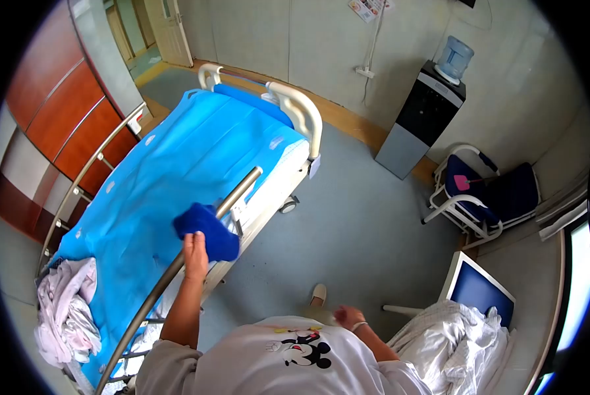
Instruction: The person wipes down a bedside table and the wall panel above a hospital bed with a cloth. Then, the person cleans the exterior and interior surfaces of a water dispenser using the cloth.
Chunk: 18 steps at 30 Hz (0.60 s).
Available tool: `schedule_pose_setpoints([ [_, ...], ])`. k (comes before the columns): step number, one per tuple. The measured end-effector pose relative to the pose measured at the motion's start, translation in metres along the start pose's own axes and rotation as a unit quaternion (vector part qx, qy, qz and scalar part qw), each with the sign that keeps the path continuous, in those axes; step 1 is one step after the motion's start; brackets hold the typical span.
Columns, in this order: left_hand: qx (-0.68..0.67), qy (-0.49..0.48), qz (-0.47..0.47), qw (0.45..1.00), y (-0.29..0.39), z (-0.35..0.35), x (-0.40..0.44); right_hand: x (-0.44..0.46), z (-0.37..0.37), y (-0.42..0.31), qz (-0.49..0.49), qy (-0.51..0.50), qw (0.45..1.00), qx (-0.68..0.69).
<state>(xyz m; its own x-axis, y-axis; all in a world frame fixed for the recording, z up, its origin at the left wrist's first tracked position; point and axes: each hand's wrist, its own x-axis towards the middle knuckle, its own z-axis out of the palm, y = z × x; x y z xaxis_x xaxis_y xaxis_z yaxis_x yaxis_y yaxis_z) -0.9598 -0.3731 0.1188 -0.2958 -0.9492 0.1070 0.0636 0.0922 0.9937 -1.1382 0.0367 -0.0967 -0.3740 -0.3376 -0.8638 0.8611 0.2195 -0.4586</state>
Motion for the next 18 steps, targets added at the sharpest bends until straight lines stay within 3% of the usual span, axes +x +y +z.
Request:
schedule_pose_setpoints([
  [1, 0.122, 0.014, 0.121, 0.985, 0.0, 0.004, 0.022, 0.0, -0.019, -0.02, 0.016, 0.072, 0.997, 0.033],
  [2, 0.299, 0.07, 0.127, 0.943, 0.004, 0.009, 0.039, 0.006, -0.041, -0.032, -0.006, 0.111, 0.993, 0.048],
  [3, 0.366, 0.111, 0.188, 0.905, 0.004, 0.024, 0.052, 0.011, -0.067, -0.042, -0.03, 0.155, 0.986, 0.062],
  [7, 0.499, 0.072, 0.272, 0.819, -0.063, 0.061, 0.103, 0.01, -0.149, -0.095, -0.06, 0.21, 0.972, 0.088],
  [8, 0.565, 0.058, 0.227, 0.791, -0.083, 0.063, 0.107, 0.008, -0.158, -0.11, -0.065, 0.234, 0.965, 0.096],
  [9, 0.563, 0.051, 0.233, 0.791, -0.08, 0.078, 0.106, 0.009, -0.169, -0.121, -0.068, 0.257, 0.959, 0.102],
  [11, 0.594, 0.118, 0.097, 0.79, -0.071, 0.101, 0.104, 0.018, -0.191, -0.131, -0.066, 0.259, 0.96, 0.086],
  [15, 0.571, 0.132, 0.11, 0.803, -0.103, 0.128, 0.124, 0.025, -0.191, -0.16, -0.105, 0.239, 0.963, 0.07],
  [18, 0.466, 0.12, 0.147, 0.864, -0.112, 0.177, 0.127, 0.03, -0.159, -0.183, -0.086, 0.219, 0.968, 0.085],
])
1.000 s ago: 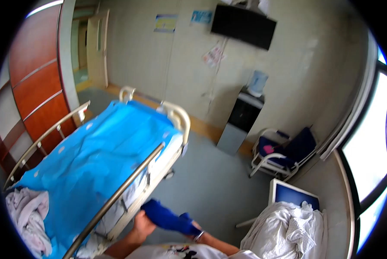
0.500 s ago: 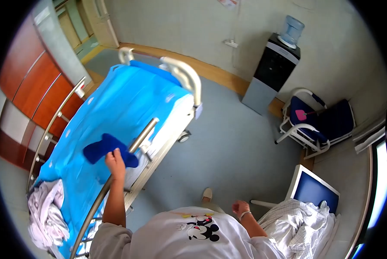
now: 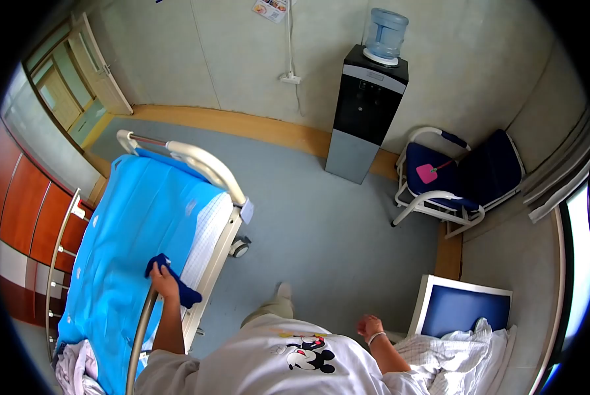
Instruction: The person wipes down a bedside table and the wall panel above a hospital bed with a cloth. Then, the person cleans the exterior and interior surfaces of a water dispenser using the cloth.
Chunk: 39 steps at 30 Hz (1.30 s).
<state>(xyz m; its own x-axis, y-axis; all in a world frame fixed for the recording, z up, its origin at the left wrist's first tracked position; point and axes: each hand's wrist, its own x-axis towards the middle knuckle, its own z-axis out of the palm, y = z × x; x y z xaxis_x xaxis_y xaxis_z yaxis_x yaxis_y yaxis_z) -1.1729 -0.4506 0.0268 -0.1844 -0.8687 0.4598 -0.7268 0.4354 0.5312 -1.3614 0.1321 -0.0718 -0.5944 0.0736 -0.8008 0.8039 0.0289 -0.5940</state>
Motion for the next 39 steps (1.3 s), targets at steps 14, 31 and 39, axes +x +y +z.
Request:
schedule_pose_setpoints([
  [14, -0.496, -0.622, -0.148, 0.587, 0.385, 0.19, -0.051, 0.02, 0.194, -0.299, -0.19, -0.238, 0.943, -0.135],
  [31, -0.561, -0.617, -0.261, 0.486, 0.571, 0.296, -0.031, 0.136, 0.22, -0.472, -0.376, -0.32, 0.838, -0.233],
  [39, -0.6, -0.497, -0.322, 0.538, 0.675, 0.35, -0.037, 0.24, 0.197, -0.559, -0.476, -0.335, 0.78, -0.229],
])
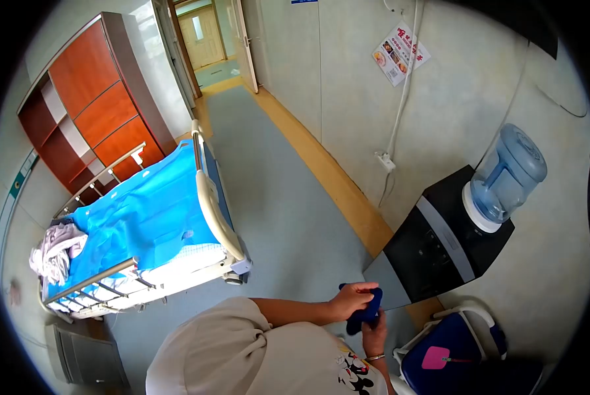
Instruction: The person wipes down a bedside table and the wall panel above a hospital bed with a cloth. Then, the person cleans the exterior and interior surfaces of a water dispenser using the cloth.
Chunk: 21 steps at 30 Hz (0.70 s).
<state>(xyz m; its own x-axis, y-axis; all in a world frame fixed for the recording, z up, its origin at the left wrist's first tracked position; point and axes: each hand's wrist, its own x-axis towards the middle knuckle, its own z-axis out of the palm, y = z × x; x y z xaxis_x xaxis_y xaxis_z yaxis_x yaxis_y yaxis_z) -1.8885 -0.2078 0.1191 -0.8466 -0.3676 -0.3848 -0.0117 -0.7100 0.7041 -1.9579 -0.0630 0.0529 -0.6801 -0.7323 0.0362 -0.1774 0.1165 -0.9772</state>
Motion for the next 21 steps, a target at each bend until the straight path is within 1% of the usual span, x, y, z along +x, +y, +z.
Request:
schedule_pose_setpoints([
  [2, 0.016, 0.008, 0.067, 0.998, -0.008, 0.008, 0.016, 0.007, -0.025, 0.012, 0.032, 0.021, 0.998, 0.053],
  [3, 0.076, 0.022, 0.092, 0.993, 0.001, 0.023, 0.011, 0.011, -0.037, 0.004, 0.058, 0.02, 0.995, 0.084],
  [4, 0.1, 0.022, 0.142, 0.984, -0.003, 0.024, 0.016, 0.016, -0.046, -0.001, 0.07, 0.033, 0.994, 0.082],
  [5, 0.122, 0.014, 0.187, 0.975, -0.009, 0.027, 0.023, 0.02, -0.055, -0.008, 0.066, 0.021, 0.994, 0.09],
  [6, 0.292, 0.027, 0.309, 0.905, -0.003, 0.036, 0.026, 0.023, -0.069, -0.016, 0.063, 0.016, 0.993, 0.096],
  [7, 0.325, 0.031, 0.338, 0.883, 0.003, 0.043, 0.027, 0.026, -0.082, -0.027, 0.077, 0.006, 0.992, 0.095],
  [8, 0.395, 0.036, 0.39, 0.831, 0.006, 0.046, 0.036, 0.034, -0.093, -0.037, 0.089, -0.004, 0.991, 0.098],
  [9, 0.452, 0.032, 0.419, 0.787, 0.018, 0.057, 0.039, 0.04, -0.103, -0.042, 0.1, 0.015, 0.987, 0.122],
  [10, 0.478, 0.028, 0.447, 0.756, 0.028, 0.067, 0.043, 0.048, -0.113, -0.047, 0.106, 0.03, 0.983, 0.146],
  [12, 0.502, 0.023, 0.501, 0.705, 0.044, 0.091, 0.057, 0.064, -0.14, -0.069, 0.074, 0.071, 0.986, 0.13],
  [14, 0.506, 0.006, 0.552, 0.662, 0.063, 0.118, 0.072, 0.081, -0.172, -0.107, 0.0, 0.082, 0.994, 0.076],
  [15, 0.502, 0.002, 0.604, 0.619, 0.076, 0.132, 0.084, 0.093, -0.187, -0.129, -0.047, 0.102, 0.993, 0.026],
  [16, 0.5, 0.008, 0.629, 0.595, 0.084, 0.141, 0.097, 0.107, -0.2, -0.15, -0.096, 0.118, 0.988, -0.026],
  [18, 0.503, 0.016, 0.67, 0.547, 0.102, 0.159, 0.122, 0.136, -0.225, -0.183, -0.092, 0.158, 0.981, -0.067],
  [19, 0.533, 0.023, 0.654, 0.536, 0.113, 0.169, 0.134, 0.157, -0.233, -0.191, -0.186, 0.238, 0.927, -0.222],
  [20, 0.564, 0.029, 0.637, 0.524, 0.123, 0.177, 0.144, 0.175, -0.238, -0.197, -0.271, 0.307, 0.836, -0.366],
  [21, 0.621, 0.036, 0.586, 0.519, 0.131, 0.186, 0.154, 0.187, -0.238, -0.2, -0.302, 0.34, 0.794, -0.403],
])
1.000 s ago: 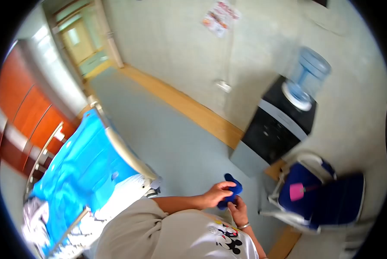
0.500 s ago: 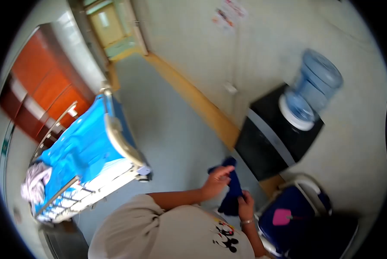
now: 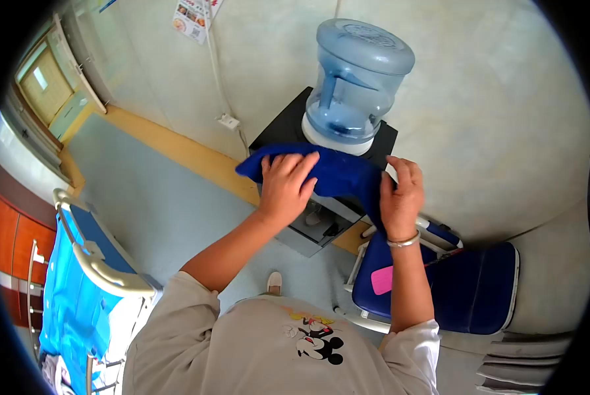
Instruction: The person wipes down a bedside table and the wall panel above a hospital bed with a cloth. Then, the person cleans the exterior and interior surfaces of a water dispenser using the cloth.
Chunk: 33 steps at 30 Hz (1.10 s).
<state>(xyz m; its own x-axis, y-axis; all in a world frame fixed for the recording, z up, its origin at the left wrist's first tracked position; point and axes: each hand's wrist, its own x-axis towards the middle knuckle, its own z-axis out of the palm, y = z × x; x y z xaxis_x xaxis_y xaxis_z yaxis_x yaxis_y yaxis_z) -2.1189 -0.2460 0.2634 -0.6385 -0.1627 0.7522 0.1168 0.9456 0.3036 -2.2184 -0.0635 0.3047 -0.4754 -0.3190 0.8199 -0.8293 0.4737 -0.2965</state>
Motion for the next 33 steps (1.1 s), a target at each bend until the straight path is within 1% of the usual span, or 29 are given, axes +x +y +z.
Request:
schedule_pose_setpoints([
  [1, 0.0, -0.056, -0.054, 0.997, -0.005, 0.009, 0.006, 0.001, 0.009, -0.002, 0.0, -0.025, 1.0, 0.008],
  [3, -0.035, -0.097, -0.083, 0.991, -0.027, 0.028, 0.011, -0.015, 0.035, -0.001, -0.022, -0.156, 0.984, 0.082],
  [4, -0.041, -0.101, -0.083, 0.991, -0.035, 0.034, 0.011, -0.024, 0.048, 0.001, -0.027, -0.192, 0.979, 0.068],
  [5, -0.019, -0.104, -0.042, 0.994, -0.043, 0.039, 0.012, -0.033, 0.061, 0.005, -0.031, -0.228, 0.972, 0.054],
  [6, 0.003, -0.104, -0.001, 0.995, -0.051, 0.043, 0.014, -0.039, 0.07, 0.008, 0.004, -0.227, 0.974, 0.02],
  [7, -0.003, -0.105, -0.003, 0.994, -0.06, 0.044, 0.018, -0.04, 0.076, 0.014, 0.006, -0.231, 0.973, 0.016],
  [9, 0.015, -0.103, 0.015, 0.994, -0.075, 0.043, 0.024, -0.035, 0.083, 0.019, 0.006, -0.214, 0.975, -0.067],
  [11, 0.012, -0.099, -0.002, 0.995, -0.089, 0.045, 0.025, -0.03, 0.084, 0.019, 0.012, -0.206, 0.974, -0.088],
  [13, -0.012, -0.086, -0.019, 0.996, -0.101, 0.049, 0.024, -0.026, 0.083, 0.018, 0.043, -0.225, 0.972, -0.049],
  [14, -0.017, -0.087, -0.019, 0.996, -0.106, 0.051, 0.023, -0.027, 0.084, 0.019, 0.019, -0.187, 0.981, -0.039],
  [15, -0.058, -0.099, -0.04, 0.993, -0.11, 0.053, 0.021, -0.03, 0.082, 0.022, 0.021, -0.19, 0.981, -0.043],
  [16, -0.099, -0.11, -0.059, 0.987, -0.112, 0.056, 0.02, -0.034, 0.075, 0.026, 0.025, -0.222, 0.975, -0.025],
  [17, -0.103, -0.11, -0.06, 0.987, -0.112, 0.055, 0.022, -0.037, 0.068, 0.03, 0.028, -0.253, 0.967, -0.006],
  [18, -0.11, -0.114, -0.07, 0.985, -0.111, 0.053, 0.025, -0.038, 0.062, 0.031, 0.063, -0.249, 0.966, 0.024],
  [19, -0.117, -0.119, -0.081, 0.983, -0.111, 0.049, 0.027, -0.037, 0.062, 0.038, 0.064, -0.253, 0.965, 0.021],
  [20, -0.092, -0.122, -0.051, 0.987, -0.114, 0.048, 0.031, -0.036, 0.063, 0.047, 0.077, -0.232, 0.969, 0.022],
  [21, -0.093, -0.124, -0.052, 0.987, -0.116, 0.049, 0.033, -0.035, 0.065, 0.058, 0.089, -0.211, 0.973, 0.025],
  [23, 0.0, -0.108, -0.048, 0.993, -0.122, 0.051, 0.037, -0.023, 0.074, 0.084, 0.055, -0.185, 0.981, 0.013],
  [24, 0.021, -0.121, -0.061, 0.991, -0.127, 0.057, 0.036, -0.015, 0.078, 0.093, 0.054, -0.188, 0.981, 0.004],
  [25, 0.024, -0.122, -0.063, 0.99, -0.133, 0.062, 0.035, -0.007, 0.083, 0.102, 0.053, -0.191, 0.98, -0.005],
  [26, 0.055, -0.117, -0.073, 0.989, -0.138, 0.068, 0.034, 0.0, 0.088, 0.115, 0.052, -0.193, 0.98, -0.001],
  [27, 0.086, -0.112, -0.084, 0.986, -0.139, 0.071, 0.033, 0.003, 0.093, 0.131, 0.04, -0.188, 0.981, -0.008],
  [28, 0.09, -0.113, -0.088, 0.986, -0.138, 0.073, 0.034, 0.007, 0.098, 0.147, 0.028, -0.182, 0.983, -0.015],
  [30, 0.068, -0.149, -0.192, 0.968, -0.131, 0.076, 0.037, 0.018, 0.11, 0.178, 0.036, -0.186, 0.982, -0.003],
  [31, 0.075, -0.149, -0.198, 0.966, -0.127, 0.075, 0.04, 0.024, 0.117, 0.192, 0.044, -0.187, 0.981, 0.004],
  [33, 0.097, -0.196, -0.248, 0.944, -0.12, 0.07, 0.046, 0.041, 0.132, 0.214, 0.025, -0.183, 0.983, -0.014],
])
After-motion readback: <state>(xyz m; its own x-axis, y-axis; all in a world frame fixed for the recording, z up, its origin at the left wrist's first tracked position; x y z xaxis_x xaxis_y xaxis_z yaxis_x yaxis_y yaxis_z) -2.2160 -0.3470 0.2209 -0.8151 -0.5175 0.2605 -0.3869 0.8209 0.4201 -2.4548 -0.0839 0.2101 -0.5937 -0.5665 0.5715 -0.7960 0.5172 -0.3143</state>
